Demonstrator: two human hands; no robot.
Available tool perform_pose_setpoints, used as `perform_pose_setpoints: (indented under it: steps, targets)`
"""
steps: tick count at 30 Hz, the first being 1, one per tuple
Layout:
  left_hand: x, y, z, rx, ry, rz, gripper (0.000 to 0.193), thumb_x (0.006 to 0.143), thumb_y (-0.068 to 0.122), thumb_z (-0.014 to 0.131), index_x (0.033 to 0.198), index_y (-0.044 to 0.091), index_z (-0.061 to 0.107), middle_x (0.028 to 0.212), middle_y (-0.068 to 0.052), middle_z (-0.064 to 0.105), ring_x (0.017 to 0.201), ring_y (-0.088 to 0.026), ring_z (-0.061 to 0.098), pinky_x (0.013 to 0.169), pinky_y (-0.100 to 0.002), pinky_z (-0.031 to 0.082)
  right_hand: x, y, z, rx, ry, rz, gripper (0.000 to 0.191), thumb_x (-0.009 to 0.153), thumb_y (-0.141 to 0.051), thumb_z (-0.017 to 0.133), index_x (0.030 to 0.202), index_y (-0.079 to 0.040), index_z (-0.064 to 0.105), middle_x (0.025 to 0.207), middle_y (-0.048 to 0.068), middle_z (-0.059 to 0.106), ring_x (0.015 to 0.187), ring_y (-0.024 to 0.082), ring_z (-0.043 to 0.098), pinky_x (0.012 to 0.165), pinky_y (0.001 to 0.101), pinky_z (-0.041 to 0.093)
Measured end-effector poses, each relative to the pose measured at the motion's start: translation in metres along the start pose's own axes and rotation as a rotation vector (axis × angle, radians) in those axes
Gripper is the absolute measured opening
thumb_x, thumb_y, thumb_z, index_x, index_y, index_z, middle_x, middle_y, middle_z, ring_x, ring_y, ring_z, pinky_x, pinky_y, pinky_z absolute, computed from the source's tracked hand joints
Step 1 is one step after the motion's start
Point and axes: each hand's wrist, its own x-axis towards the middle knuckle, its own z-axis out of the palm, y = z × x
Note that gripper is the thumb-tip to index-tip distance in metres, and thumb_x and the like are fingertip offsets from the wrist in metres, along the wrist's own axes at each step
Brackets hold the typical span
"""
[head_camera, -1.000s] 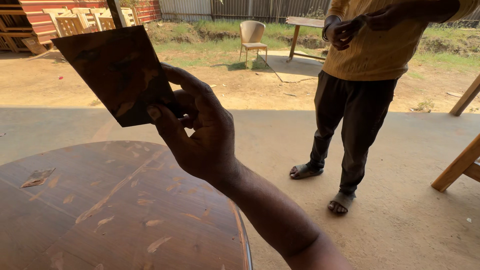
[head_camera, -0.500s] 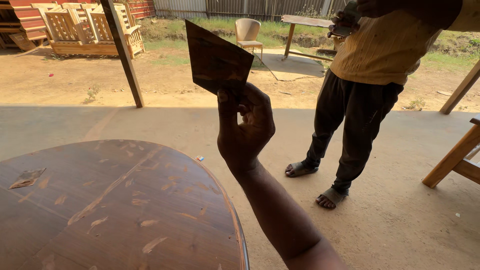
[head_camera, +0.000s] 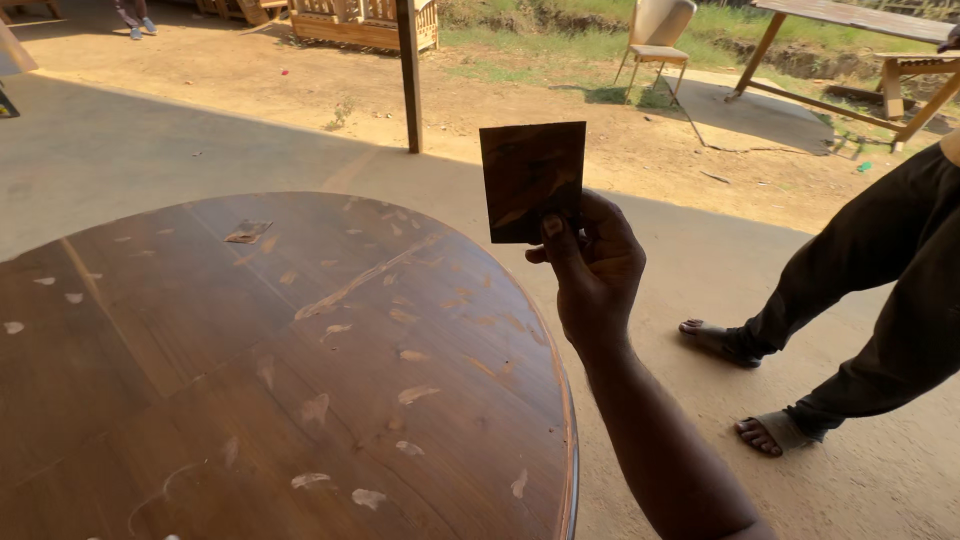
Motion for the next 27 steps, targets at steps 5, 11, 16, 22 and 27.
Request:
perform_pose_setpoints:
  steps: [5,11,16,22,27]
  targets:
    - [-0.015,-0.033,-0.032,-0.024,-0.002,0.029,0.083,0.095,0.032,0.076,0.162,-0.001,0.041,0.138,-0.023,0.059,0.121,-0.033,0.061,0.098,-0.046,0.055,-0.068,0.052,0.027,0.216,-0.199,0.466,0.031,0.100,-0.013,0.065,0.127,0.002,0.063,0.107,0.011,0.073,0.090,0.016,0.071,0.071,0.0346,0.061]
    - [-0.016,-0.010,-0.030,-0.053,-0.016,0.038,0.078,0.091,0.033,0.073,0.156,0.002,0.043,0.137,-0.020,0.059,0.119,-0.032,0.061,0.098,-0.045,0.053,-0.109,0.093,0.039,0.296,-0.398,0.717,0.033,0.099,-0.015,0.064,0.127,0.004,0.065,0.097,0.010,0.072,0.079,0.015,0.066,0.066,0.0322,0.056]
    - [-0.008,-0.008,-0.030,-0.086,0.009,0.091,0.076,0.092,0.039,0.072,0.153,0.002,0.044,0.139,-0.022,0.057,0.123,-0.034,0.060,0.101,-0.045,0.053,-0.135,0.109,0.052,0.294,-0.553,0.863,0.033,0.098,-0.016,0.062,0.125,0.004,0.068,0.085,0.007,0.070,0.068,0.013,0.060,0.061,0.0286,0.051]
    - [-0.015,-0.008,-0.028,-0.164,-0.143,0.004,0.079,0.089,0.052,0.070,0.149,0.005,0.048,0.149,-0.021,0.046,0.136,-0.036,0.050,0.109,-0.049,0.047,-0.183,0.151,0.081,0.260,-0.682,1.041,0.031,0.098,-0.017,0.061,0.119,0.003,0.070,0.079,0.006,0.069,0.063,0.012,0.058,0.058,0.0283,0.050]
    - [-0.060,0.014,-0.047,-0.308,-0.343,0.067,0.084,0.089,0.062,0.067,0.151,0.009,0.046,0.156,-0.022,0.040,0.147,-0.037,0.040,0.117,-0.053,0.040,-0.228,0.189,0.138,0.196,-0.832,1.102,0.024,0.099,-0.016,0.060,0.109,0.003,0.069,0.077,0.007,0.065,0.062,0.012,0.056,0.057,0.0277,0.048]
